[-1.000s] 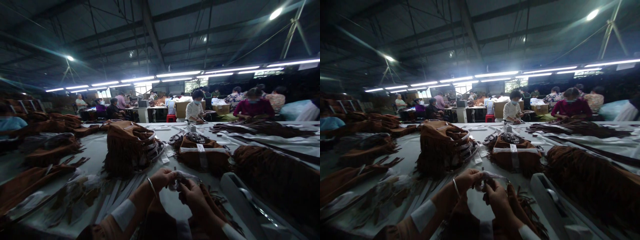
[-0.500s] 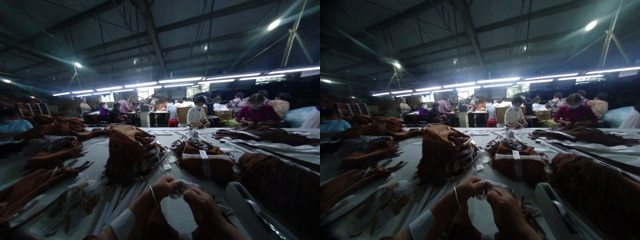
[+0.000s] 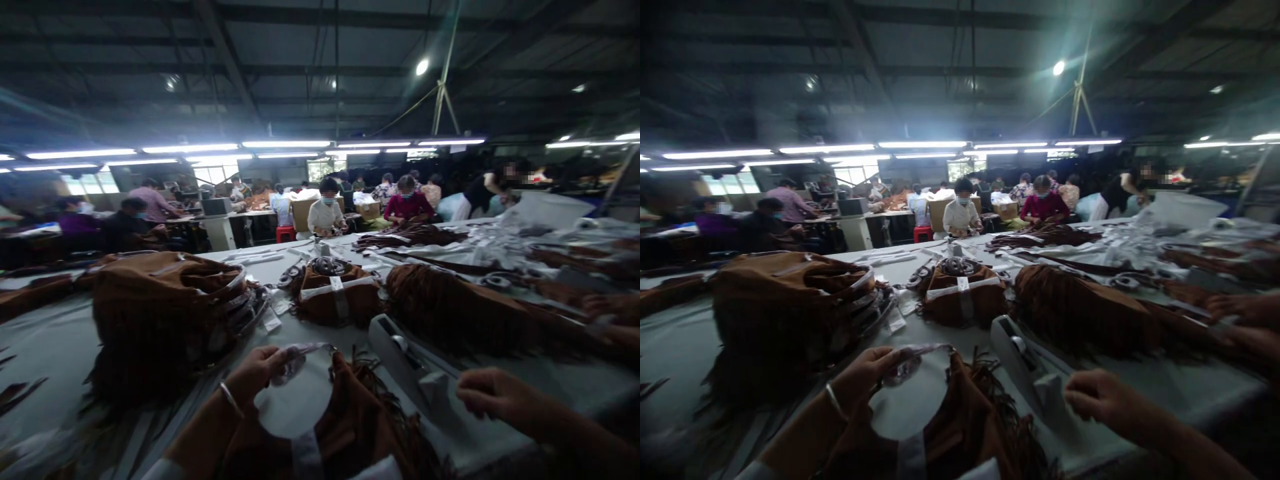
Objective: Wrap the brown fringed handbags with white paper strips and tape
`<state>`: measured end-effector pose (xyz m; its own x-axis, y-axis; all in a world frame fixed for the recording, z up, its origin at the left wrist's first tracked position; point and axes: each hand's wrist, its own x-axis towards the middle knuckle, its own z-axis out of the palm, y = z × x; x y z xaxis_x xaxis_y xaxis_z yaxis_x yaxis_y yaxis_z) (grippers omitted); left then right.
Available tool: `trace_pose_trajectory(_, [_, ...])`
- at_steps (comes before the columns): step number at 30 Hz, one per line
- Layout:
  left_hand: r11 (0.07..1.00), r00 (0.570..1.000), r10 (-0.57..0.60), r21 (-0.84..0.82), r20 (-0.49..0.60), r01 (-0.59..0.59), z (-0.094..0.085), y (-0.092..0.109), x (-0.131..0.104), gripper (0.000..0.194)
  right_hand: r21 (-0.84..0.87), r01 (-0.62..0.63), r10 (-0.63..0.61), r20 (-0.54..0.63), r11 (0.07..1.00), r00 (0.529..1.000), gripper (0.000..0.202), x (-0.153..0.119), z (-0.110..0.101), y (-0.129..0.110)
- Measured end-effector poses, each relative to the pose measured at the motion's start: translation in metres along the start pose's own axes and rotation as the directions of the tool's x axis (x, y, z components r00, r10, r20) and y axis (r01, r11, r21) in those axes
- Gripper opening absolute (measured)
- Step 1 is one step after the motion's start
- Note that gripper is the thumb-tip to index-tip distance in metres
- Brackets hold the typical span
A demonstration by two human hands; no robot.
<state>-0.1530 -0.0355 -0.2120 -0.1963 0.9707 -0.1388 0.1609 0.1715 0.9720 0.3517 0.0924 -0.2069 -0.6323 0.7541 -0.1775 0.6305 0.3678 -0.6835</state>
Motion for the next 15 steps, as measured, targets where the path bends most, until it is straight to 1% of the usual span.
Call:
trace_pose_trajectory(1, [1.0, 1.0, -0.004, 0.004, 0.006, 0.004, 0.001, 0.001, 0.0, 0.064, -0.1, -0.021, 0.006, -0.142, 0.995, 0.99, 0.04, 0.01, -0.001, 0.006])
trace_pose_trajectory(2, [1.0, 1.0, -0.007, 0.015, 0.007, 0.006, 0.001, 0.001, 0.0, 0.064, -0.185, -0.07, 0.022, -0.251, 0.98, 0.968, 0.038, 0.022, -0.002, 0.012])
trace_pose_trajectory(3, [1.0, 1.0, -0.006, 0.025, 0.005, 0.006, 0.002, 0.001, 0.0, 0.065, -0.251, -0.123, 0.035, -0.327, 0.96, 0.944, 0.036, 0.036, -0.002, 0.019])
trace_pose_trajectory(4, [0.999, 1.0, -0.007, 0.033, 0.004, 0.007, 0.002, 0.002, -0.001, 0.066, -0.302, -0.173, 0.054, -0.366, 0.937, 0.929, 0.033, 0.05, -0.002, 0.026])
trace_pose_trajectory(6, [0.999, 1.0, -0.009, 0.04, -0.009, 0.009, 0.003, 0.004, -0.002, 0.069, -0.349, -0.252, 0.105, -0.389, 0.903, 0.915, 0.029, 0.077, 0.002, 0.038])
trace_pose_trajectory(9, [0.999, 1.0, -0.026, 0.042, -0.018, 0.027, 0.004, 0.009, -0.005, 0.072, -0.331, -0.347, 0.196, -0.413, 0.877, 0.889, 0.024, 0.109, 0.012, 0.052])
trace_pose_trajectory(12, [0.998, 1.0, -0.017, 0.061, 0.003, 0.016, 0.005, 0.016, -0.008, 0.069, -0.291, -0.423, 0.273, -0.439, 0.858, 0.856, 0.023, 0.128, 0.02, 0.064])
trace_pose_trajectory(15, [0.998, 1.0, -0.014, 0.066, 0.011, 0.013, 0.005, 0.016, -0.007, 0.067, -0.233, -0.452, 0.322, -0.438, 0.861, 0.839, 0.019, 0.137, 0.02, 0.076])
